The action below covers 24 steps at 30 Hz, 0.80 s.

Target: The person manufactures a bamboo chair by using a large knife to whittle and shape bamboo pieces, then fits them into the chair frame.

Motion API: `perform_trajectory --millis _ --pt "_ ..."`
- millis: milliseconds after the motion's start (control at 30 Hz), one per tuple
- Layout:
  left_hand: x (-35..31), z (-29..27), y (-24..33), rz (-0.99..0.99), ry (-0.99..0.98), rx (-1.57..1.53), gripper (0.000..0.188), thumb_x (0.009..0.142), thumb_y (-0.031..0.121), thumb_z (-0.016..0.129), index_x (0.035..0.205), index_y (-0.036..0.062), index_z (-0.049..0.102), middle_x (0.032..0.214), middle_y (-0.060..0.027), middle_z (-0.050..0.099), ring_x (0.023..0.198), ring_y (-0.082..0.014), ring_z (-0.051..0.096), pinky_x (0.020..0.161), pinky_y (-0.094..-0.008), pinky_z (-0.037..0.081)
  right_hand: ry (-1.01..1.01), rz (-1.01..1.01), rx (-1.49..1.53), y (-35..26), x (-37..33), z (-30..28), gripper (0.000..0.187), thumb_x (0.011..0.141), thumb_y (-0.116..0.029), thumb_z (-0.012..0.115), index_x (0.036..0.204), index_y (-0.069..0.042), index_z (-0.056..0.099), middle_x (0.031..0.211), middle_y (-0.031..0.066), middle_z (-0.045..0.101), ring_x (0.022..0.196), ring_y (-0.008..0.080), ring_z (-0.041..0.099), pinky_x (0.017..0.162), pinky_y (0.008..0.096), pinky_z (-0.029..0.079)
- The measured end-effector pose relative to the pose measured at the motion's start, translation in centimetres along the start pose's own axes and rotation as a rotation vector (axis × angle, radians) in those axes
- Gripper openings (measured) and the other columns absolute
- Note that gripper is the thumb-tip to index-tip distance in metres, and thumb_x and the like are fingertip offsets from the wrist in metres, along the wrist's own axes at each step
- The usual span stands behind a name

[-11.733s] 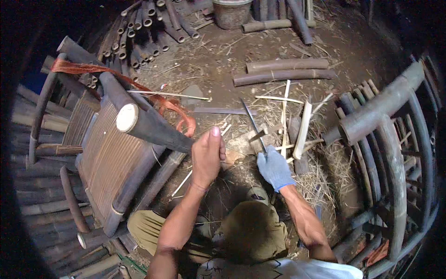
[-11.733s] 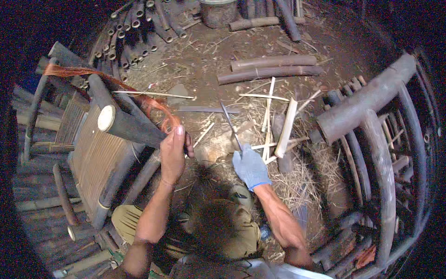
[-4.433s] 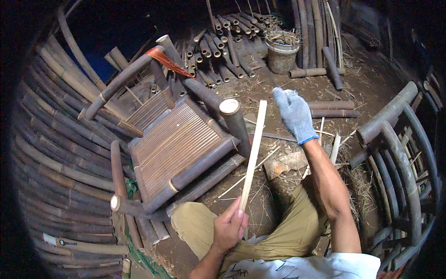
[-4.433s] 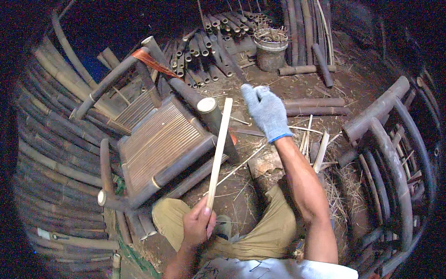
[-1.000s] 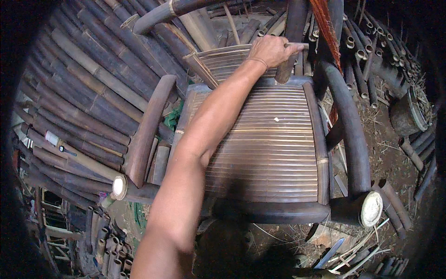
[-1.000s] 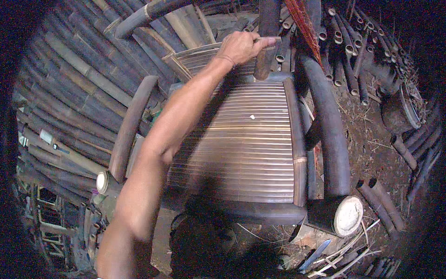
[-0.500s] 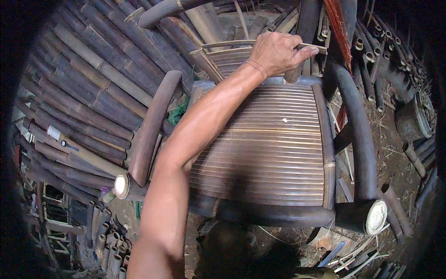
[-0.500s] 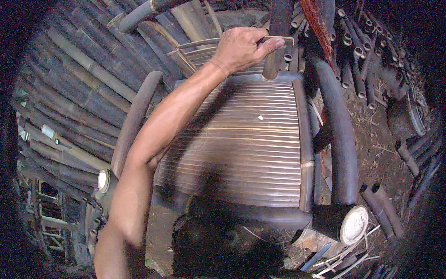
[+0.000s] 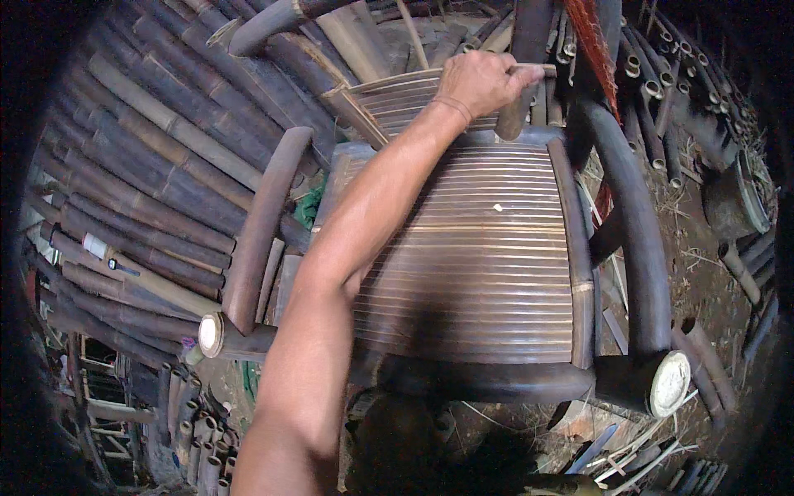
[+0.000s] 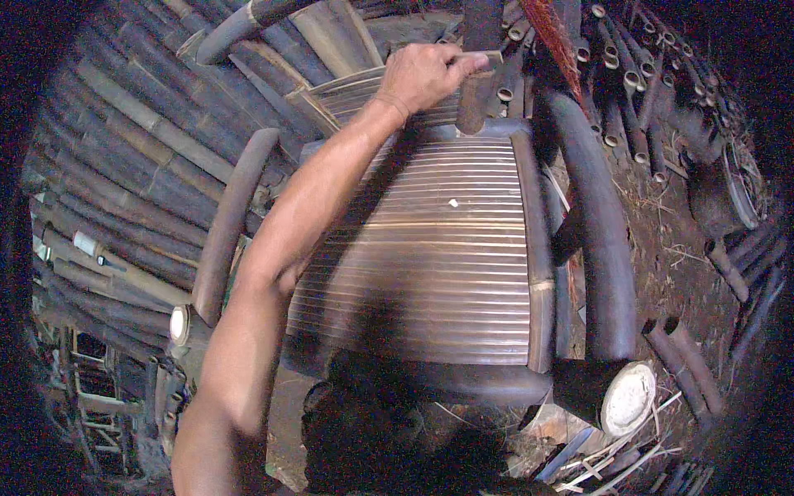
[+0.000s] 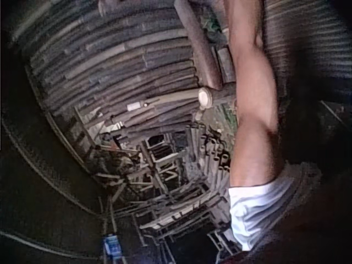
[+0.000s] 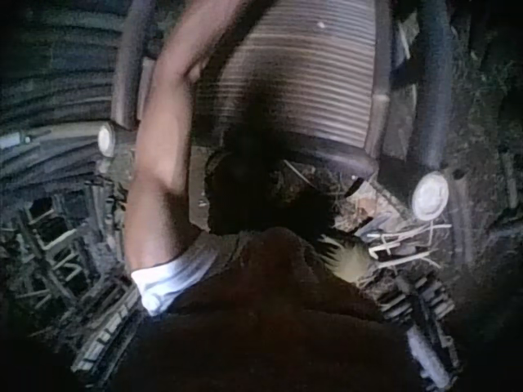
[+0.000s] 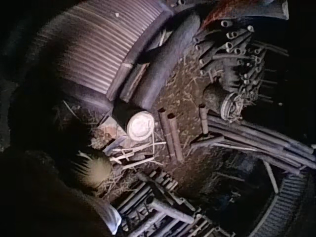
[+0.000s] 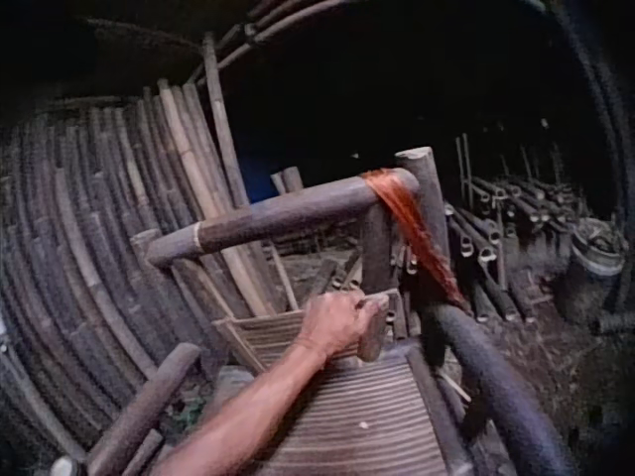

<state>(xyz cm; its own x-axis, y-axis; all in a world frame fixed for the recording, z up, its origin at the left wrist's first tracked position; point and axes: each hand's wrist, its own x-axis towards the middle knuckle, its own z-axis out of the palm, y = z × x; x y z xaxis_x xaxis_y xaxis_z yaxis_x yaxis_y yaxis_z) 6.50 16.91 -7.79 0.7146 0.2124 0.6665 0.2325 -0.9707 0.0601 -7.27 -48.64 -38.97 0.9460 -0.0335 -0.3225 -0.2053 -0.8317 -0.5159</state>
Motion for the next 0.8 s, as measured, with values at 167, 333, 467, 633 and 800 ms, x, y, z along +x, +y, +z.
perform_trajectory --millis 167,333,467,633,800 --pt "2.5 0.5 -0.8 -0.131 -0.028 0.055 0.062 0.090 0.071 0.044 0.102 0.0195 0.076 0.091 -0.0184 0.073 0.092 -0.0374 0.069 0.085 -0.0509 0.052 -0.011 -0.002 0.017 0.5 -0.5 0.0 0.065 0.086 -0.033 0.068 0.138 -0.001 0.049 0.113 0.0216 0.066 0.100 0.0360 0.064 0.088 0.0416 0.052" --pt "1.9 -0.3 -6.3 -0.186 -0.286 -0.029 0.060 0.094 0.067 0.042 0.111 0.0189 0.072 0.108 -0.0194 0.070 0.107 -0.0391 0.064 0.093 -0.0507 0.049 -0.029 -0.013 0.034 0.6 -0.6 0.3 0.064 0.086 -0.035 0.068 0.138 -0.001 0.050 0.113 0.0214 0.067 0.100 0.0358 0.064 0.088 0.0415 0.052" --pt "0.0 0.3 -5.8 -0.120 -0.261 0.044 0.055 0.097 0.059 0.043 0.108 0.0127 0.071 0.111 -0.0190 0.068 0.107 -0.0399 0.062 0.093 -0.0505 0.048 -0.018 0.009 0.030 0.8 -1.0 -0.3 0.064 0.087 -0.036 0.067 0.138 -0.002 0.050 0.113 0.0211 0.067 0.100 0.0356 0.064 0.088 0.0414 0.052" --pt "0.5 1.0 -6.6 0.009 -0.038 0.106 0.044 0.100 0.046 0.046 0.109 0.0093 0.067 0.107 -0.0177 0.067 0.102 -0.0389 0.063 0.090 -0.0513 0.050 -0.011 -0.011 0.016 0.2 -0.4 -0.4 0.064 0.087 -0.037 0.067 0.138 -0.002 0.050 0.113 0.0209 0.067 0.100 0.0353 0.064 0.088 0.0413 0.052" --pt "0.9 0.7 -4.8 -0.110 -0.173 0.104 0.043 0.100 0.048 0.045 0.111 0.0118 0.065 0.106 -0.0180 0.069 0.102 -0.0393 0.065 0.088 -0.0525 0.051 -0.001 -0.006 0.003 0.4 -0.6 -0.7 0.064 0.088 -0.039 0.067 0.138 -0.002 0.051 0.113 0.0206 0.067 0.100 0.0351 0.065 0.088 0.0411 0.052"
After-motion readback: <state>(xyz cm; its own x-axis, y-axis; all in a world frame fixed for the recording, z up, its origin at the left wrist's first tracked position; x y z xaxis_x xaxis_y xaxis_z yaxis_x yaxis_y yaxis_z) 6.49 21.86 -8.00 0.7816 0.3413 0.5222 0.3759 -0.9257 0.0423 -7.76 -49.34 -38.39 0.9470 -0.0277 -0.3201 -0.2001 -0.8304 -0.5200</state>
